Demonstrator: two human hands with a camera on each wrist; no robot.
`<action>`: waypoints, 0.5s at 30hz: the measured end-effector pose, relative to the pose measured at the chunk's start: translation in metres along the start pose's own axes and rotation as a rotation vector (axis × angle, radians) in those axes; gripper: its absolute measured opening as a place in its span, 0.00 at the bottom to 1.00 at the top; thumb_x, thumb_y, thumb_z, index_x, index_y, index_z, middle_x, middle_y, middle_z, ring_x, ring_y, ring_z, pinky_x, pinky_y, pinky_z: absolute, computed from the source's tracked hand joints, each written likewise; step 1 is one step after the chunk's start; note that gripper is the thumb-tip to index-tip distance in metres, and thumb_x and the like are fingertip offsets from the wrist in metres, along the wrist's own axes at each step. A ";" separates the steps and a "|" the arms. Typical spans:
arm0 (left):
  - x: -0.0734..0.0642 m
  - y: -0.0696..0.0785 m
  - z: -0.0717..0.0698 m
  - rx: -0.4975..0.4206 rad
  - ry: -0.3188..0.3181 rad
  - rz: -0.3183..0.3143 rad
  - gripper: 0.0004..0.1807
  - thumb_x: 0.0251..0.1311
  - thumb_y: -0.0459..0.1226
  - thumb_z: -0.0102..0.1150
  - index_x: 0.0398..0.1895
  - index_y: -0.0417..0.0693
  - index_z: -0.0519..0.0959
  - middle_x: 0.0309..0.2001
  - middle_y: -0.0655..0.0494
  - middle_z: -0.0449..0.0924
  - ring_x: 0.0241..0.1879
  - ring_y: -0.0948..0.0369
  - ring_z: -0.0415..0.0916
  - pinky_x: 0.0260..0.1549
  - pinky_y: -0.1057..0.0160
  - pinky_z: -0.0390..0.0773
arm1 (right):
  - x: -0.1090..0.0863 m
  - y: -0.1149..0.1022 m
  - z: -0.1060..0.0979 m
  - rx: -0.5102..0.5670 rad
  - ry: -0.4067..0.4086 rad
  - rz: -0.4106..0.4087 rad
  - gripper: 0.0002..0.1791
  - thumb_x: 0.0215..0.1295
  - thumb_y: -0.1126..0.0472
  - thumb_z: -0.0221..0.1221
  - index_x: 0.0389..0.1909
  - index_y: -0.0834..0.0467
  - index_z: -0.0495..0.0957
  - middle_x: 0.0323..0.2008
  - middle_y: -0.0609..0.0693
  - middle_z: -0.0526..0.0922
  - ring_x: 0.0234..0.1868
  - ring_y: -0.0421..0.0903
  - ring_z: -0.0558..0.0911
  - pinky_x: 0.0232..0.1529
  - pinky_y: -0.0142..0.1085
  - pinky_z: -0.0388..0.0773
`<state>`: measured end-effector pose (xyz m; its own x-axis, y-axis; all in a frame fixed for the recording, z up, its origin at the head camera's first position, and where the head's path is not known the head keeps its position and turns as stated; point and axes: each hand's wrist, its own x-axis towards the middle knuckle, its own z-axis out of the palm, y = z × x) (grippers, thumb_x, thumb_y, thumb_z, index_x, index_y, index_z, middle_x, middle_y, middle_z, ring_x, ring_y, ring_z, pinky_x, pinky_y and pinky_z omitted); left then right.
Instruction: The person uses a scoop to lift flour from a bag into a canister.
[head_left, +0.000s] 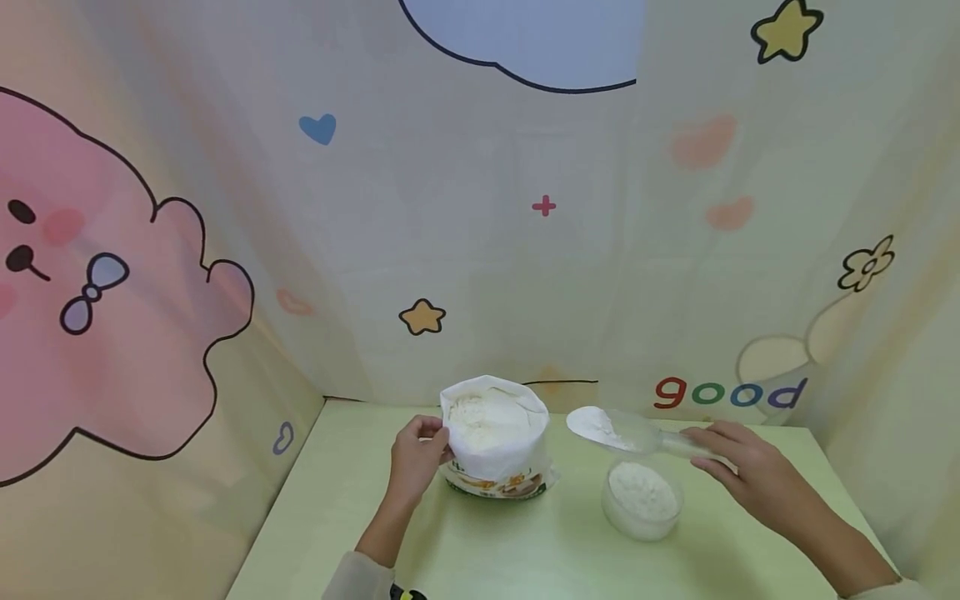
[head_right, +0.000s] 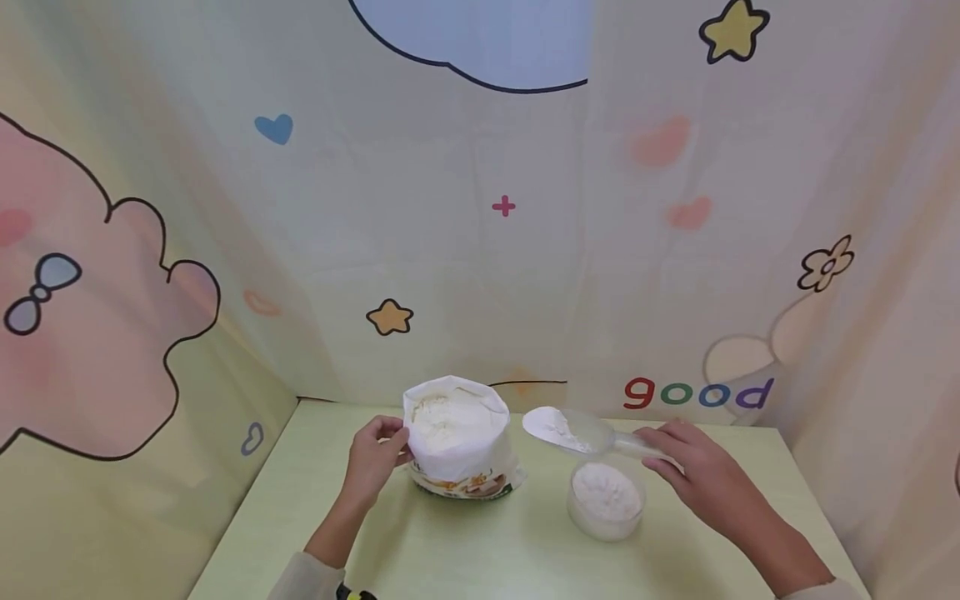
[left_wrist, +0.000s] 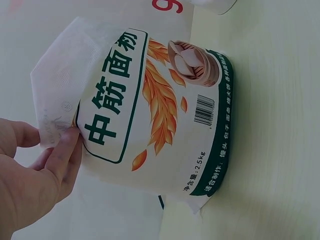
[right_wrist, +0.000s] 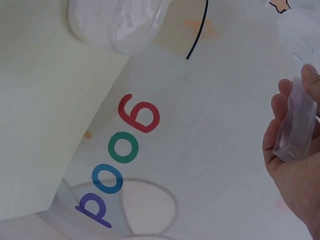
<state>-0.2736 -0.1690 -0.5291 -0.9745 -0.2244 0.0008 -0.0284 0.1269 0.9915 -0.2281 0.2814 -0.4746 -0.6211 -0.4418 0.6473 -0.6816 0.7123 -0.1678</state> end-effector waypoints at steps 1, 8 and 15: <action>0.000 0.000 0.000 -0.002 -0.001 -0.003 0.09 0.68 0.31 0.59 0.46 0.32 0.79 0.39 0.43 0.77 0.30 0.59 0.84 0.35 0.62 0.92 | -0.003 0.002 -0.002 -0.007 0.000 0.001 0.25 0.47 0.69 0.76 0.50 0.57 0.85 0.43 0.45 0.81 0.35 0.33 0.72 0.29 0.18 0.69; 0.000 0.003 -0.001 -0.004 -0.005 -0.017 0.09 0.69 0.31 0.59 0.47 0.32 0.79 0.40 0.43 0.76 0.30 0.60 0.84 0.36 0.61 0.92 | -0.021 0.016 -0.009 -0.042 -0.013 -0.007 0.23 0.50 0.64 0.76 0.49 0.56 0.85 0.41 0.44 0.82 0.37 0.34 0.74 0.33 0.19 0.71; 0.000 0.004 0.000 -0.009 -0.008 -0.014 0.09 0.69 0.31 0.59 0.46 0.31 0.78 0.39 0.44 0.76 0.29 0.60 0.84 0.37 0.59 0.92 | -0.034 0.029 -0.010 -0.066 -0.028 -0.009 0.21 0.48 0.63 0.77 0.46 0.57 0.86 0.38 0.42 0.82 0.37 0.35 0.74 0.37 0.17 0.71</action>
<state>-0.2735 -0.1685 -0.5256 -0.9757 -0.2188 -0.0146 -0.0405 0.1147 0.9926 -0.2228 0.3222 -0.4935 -0.6264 -0.4623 0.6276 -0.6603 0.7426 -0.1119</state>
